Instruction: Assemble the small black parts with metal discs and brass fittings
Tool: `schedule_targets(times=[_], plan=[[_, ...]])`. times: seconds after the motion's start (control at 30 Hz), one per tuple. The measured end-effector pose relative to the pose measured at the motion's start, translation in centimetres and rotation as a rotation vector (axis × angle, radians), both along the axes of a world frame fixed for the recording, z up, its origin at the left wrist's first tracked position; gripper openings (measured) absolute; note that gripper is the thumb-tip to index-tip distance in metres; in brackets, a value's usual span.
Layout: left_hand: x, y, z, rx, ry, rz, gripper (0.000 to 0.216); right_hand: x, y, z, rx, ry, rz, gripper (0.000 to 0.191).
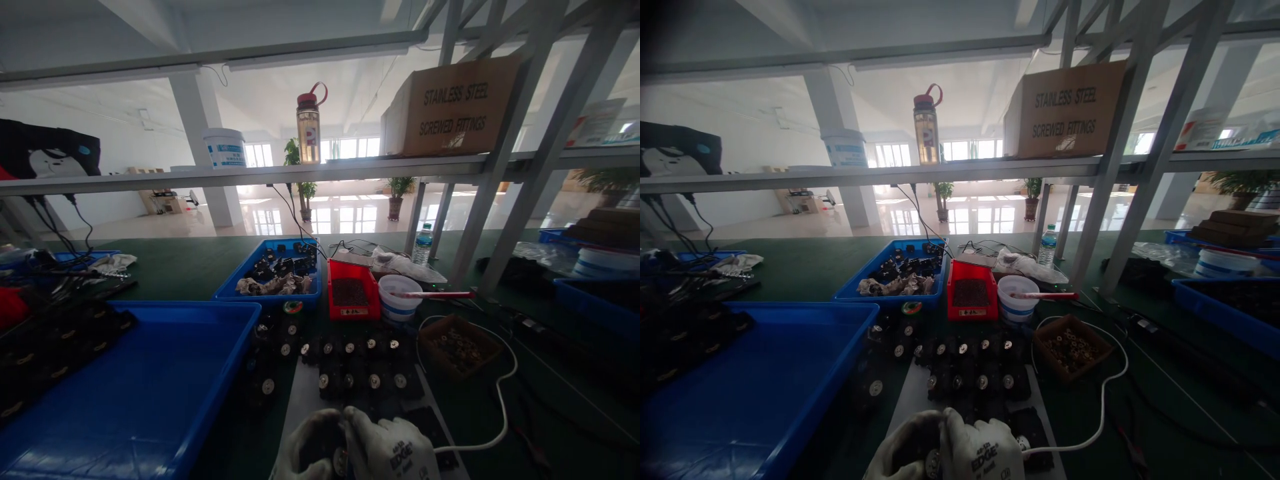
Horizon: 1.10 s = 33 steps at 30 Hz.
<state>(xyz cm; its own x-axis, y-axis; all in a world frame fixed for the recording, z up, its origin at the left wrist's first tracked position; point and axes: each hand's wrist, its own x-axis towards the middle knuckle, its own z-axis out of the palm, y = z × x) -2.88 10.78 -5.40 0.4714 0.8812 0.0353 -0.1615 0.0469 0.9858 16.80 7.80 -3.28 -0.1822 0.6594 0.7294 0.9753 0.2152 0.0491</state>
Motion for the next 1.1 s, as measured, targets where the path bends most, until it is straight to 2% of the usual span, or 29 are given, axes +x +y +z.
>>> schedule_targets(times=[0.13,0.37,0.6,0.87,1.1], plan=[[-0.02,0.06,0.16,0.022,-0.035,-0.032,0.074,0.17,0.21,-0.75,-0.017,-0.002,-0.022,0.015],[-0.40,0.06,-0.22,0.058,0.032,0.017,0.070,0.04,0.37,-0.97,0.053,0.017,0.012,0.024],[-0.51,0.30,-0.53,0.061,0.047,-0.021,0.073,0.13,0.11,-0.94,-0.015,0.033,0.008,0.012],[-0.04,-0.26,-0.30,-0.010,-0.018,0.043,0.067,0.27,0.13,-0.97,-0.075,-0.006,0.000,0.017],[0.07,-0.15,-0.05,0.008,-0.023,0.021,0.067,0.21,0.27,-0.98,-0.032,-0.007,0.003,0.014]])
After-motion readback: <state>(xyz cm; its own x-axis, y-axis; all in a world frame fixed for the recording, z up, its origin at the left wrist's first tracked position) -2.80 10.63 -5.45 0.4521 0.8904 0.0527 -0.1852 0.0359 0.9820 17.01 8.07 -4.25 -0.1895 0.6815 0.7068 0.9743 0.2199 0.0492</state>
